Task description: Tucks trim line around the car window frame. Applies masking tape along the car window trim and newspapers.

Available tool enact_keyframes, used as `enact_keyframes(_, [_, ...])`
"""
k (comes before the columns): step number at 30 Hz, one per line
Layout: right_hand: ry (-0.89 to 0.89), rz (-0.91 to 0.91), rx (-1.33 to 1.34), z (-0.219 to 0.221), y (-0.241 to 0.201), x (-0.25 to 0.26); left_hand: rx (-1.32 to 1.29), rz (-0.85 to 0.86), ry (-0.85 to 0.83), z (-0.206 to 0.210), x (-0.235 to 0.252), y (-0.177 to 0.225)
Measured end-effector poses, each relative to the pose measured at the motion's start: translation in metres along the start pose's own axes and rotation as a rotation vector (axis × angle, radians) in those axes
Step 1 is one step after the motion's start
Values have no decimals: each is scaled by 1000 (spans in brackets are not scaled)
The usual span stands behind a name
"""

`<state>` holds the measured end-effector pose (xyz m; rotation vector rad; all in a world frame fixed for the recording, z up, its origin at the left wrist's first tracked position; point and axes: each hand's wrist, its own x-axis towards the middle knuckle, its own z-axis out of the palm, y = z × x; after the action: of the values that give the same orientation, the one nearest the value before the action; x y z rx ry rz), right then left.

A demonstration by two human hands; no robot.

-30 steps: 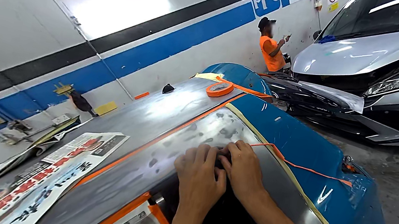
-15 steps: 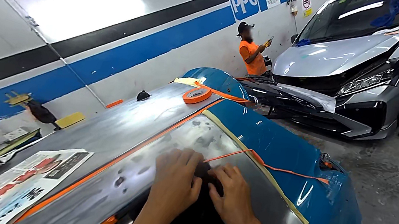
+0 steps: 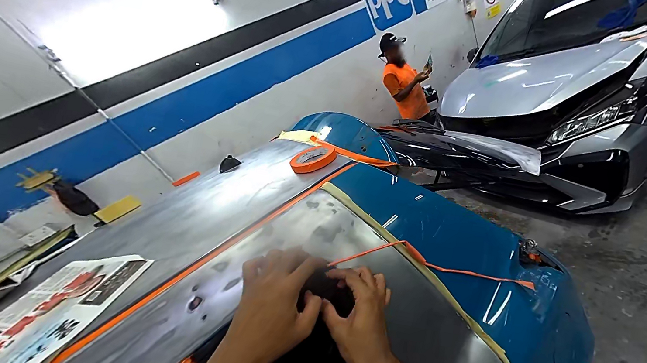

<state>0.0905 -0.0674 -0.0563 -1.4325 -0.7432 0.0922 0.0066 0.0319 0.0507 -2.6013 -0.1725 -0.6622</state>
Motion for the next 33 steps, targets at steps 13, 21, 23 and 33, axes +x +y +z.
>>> enact_keyframes(13, [239,-151,-288,9,16,-14,267,434,-4,-1,11,-11])
enact_keyframes(21, [252,-206,-337,4,40,-34,218,508,-52,6,23,-10])
enact_keyframes(23, [279,-230,-363,5,42,-36,292,517,-10,8,15,-2])
enact_keyframes(33, [362,-234,-285,17,57,-44,198,448,34,14,4,-13])
